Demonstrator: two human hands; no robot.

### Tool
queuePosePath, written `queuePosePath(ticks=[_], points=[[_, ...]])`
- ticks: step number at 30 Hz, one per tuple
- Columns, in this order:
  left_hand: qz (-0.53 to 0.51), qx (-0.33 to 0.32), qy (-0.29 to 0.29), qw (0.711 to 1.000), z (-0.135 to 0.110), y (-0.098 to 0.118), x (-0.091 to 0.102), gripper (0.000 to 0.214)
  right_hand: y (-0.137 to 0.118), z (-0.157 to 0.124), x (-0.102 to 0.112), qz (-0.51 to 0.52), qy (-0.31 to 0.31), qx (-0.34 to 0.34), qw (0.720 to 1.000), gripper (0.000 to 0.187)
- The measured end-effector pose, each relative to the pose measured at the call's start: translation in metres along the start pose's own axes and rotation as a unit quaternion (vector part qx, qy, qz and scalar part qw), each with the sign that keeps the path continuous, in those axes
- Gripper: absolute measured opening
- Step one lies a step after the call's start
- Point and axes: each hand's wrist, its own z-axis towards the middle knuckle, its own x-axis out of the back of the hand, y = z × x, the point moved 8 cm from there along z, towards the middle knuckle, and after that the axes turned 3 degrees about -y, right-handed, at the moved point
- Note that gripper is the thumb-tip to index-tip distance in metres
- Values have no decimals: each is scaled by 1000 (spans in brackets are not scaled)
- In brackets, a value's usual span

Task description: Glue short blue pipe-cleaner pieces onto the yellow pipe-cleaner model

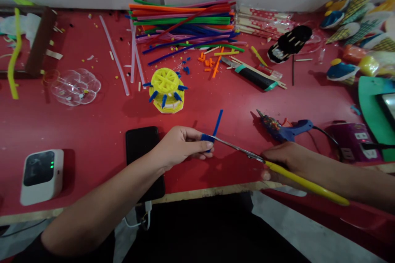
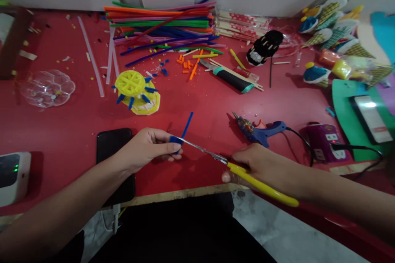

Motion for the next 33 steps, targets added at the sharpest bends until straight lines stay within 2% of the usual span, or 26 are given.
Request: queuePosePath(ticks=[5, 8, 11, 13, 15, 17, 20, 23, 25, 26, 28, 31, 33], points=[[8, 20, 19, 1000, 1, -5, 3, 11, 1, 4, -6, -5, -14, -24, 1000, 65], [8, 13, 22, 1000, 2, -5, 4, 10, 5, 4, -5, -19, 1, -36, 999, 66], [-10, -38, 17, 999, 1, 1, 4, 5, 11, 4, 0, -97, 46, -70, 992, 64], [-36, -91, 17, 995, -1, 9, 5, 10, 8, 4, 5, -178, 99, -80, 976, 58], [-62, -133, 22, 989, -4, 14, 6, 18, -6, 8, 8, -262, 159, -50, 950, 45], [-82, -147, 29, 985, -7, 16, 7, 23, -26, 17, 3, -324, 192, 15, 926, 33], [-97, -146, 34, 984, -10, 17, 5, 24, -53, 30, -6, -366, 188, 118, 904, 25], [-101, -143, 44, 984, -12, 18, 4, 24, -72, 35, -7, -406, 155, 185, 882, 16], [-98, -144, 61, 983, -12, 18, 6, 24, -79, 37, -1, -423, 129, 206, 873, 7], [-96, -145, 70, 982, -12, 18, 7, 25, -82, 39, 5, -426, 129, 209, 871, 9], [-92, -144, 75, 982, -11, 18, 8, 25, -88, 48, 22, -427, 160, 207, 866, 14], [-91, -147, 66, 983, -8, 19, 9, 27, -91, 75, 49, -449, 220, 171, 849, 36], [-98, -154, 68, 981, -6, 19, 12, 30, -88, 100, 58, -481, 206, 137, 841, 43]])
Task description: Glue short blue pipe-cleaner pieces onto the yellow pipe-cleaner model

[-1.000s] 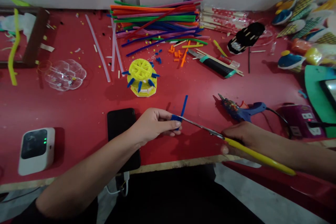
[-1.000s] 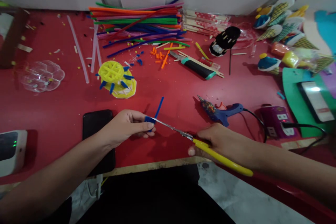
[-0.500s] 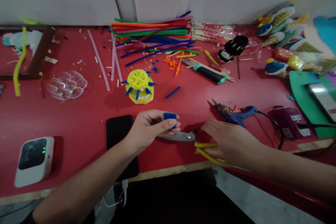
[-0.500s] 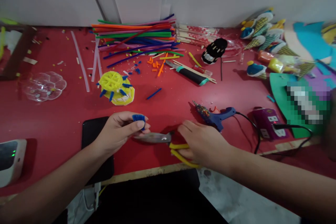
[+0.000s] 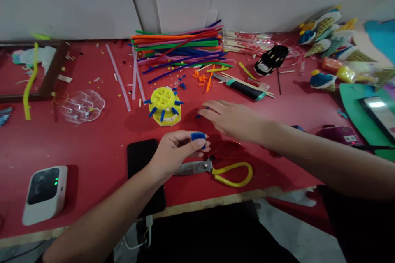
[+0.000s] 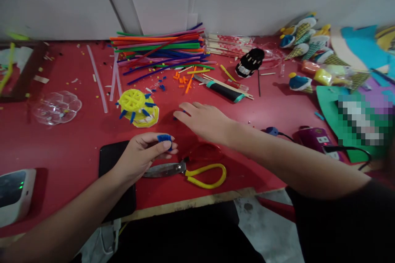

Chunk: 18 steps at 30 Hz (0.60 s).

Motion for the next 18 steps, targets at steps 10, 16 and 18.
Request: queuePosePath(ticks=[10, 16, 18], points=[[-38, 29, 44, 998, 6, -6, 12, 25, 6, 12, 2, -33, 64, 53, 996, 22], [-46, 21, 46, 998, 6, -6, 11, 25, -14, -26, 38, 83, 279, 55, 955, 31], [-35, 28, 48, 998, 6, -7, 11, 26, -24, -29, 37, 115, 276, 65, 952, 29]])
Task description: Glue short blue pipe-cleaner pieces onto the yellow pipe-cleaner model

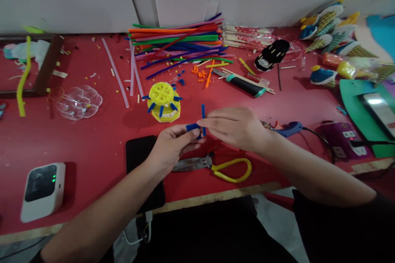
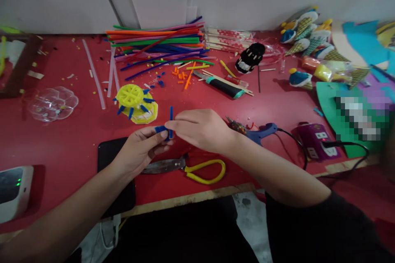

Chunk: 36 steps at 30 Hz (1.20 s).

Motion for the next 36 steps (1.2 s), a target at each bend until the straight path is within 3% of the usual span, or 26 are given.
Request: queuePosePath(ticks=[4, 8, 13, 36], points=[[0, 9, -6, 1000, 0, -2, 0, 29, -4, -4, -2, 66, 4, -57, 996, 31], [-9, 8, -22, 1000, 0, -2, -3, 32, -11, -6, 2, 102, -2, -41, 994, 32], [6, 14, -18, 1000, -2, -4, -3, 32, -7, -8, -1, 85, -38, -64, 994, 33], [32, -20, -37, 999, -1, -4, -4, 24, -16, -14, -4, 70, 17, -44, 996, 23]])
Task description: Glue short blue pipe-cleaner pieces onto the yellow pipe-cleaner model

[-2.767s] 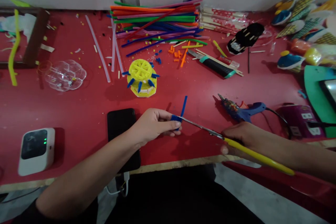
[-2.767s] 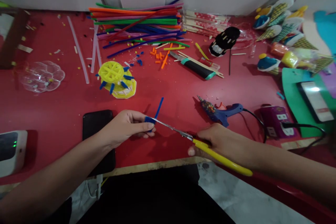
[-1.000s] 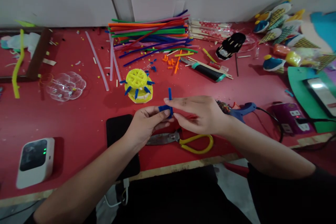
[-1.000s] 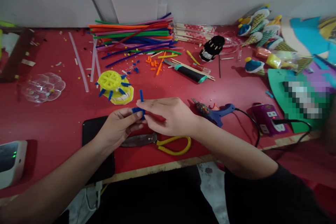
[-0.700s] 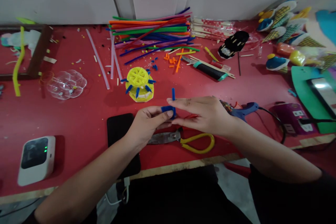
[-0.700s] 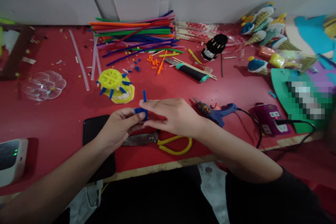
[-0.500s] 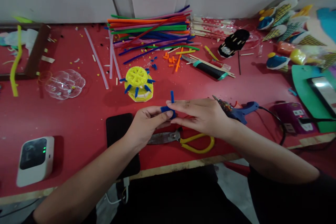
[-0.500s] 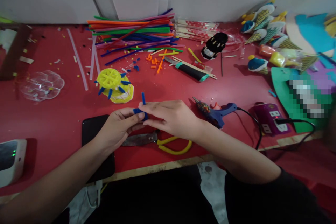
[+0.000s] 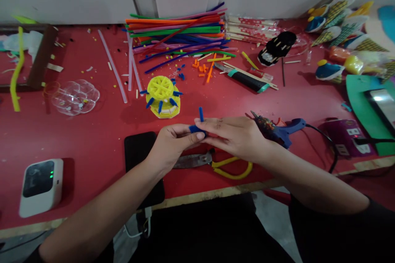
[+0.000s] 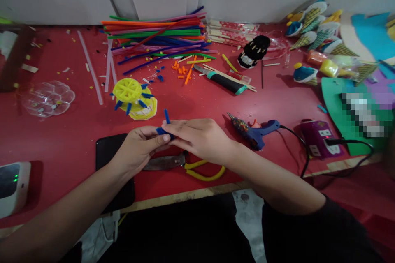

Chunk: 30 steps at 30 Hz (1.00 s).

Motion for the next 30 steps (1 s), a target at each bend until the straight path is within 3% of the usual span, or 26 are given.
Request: queuePosePath(ticks=[9, 20, 30], points=[[92, -50, 45, 994, 2, 9, 7, 23, -6, -3, -7, -40, 45, 38, 997, 21], [43, -49, -2, 998, -1, 3, -1, 17, -5, -5, -8, -38, 24, 41, 998, 27], [45, -31, -8, 998, 0, -1, 0, 21, -4, -8, -11, 0, 13, 24, 1000, 31]])
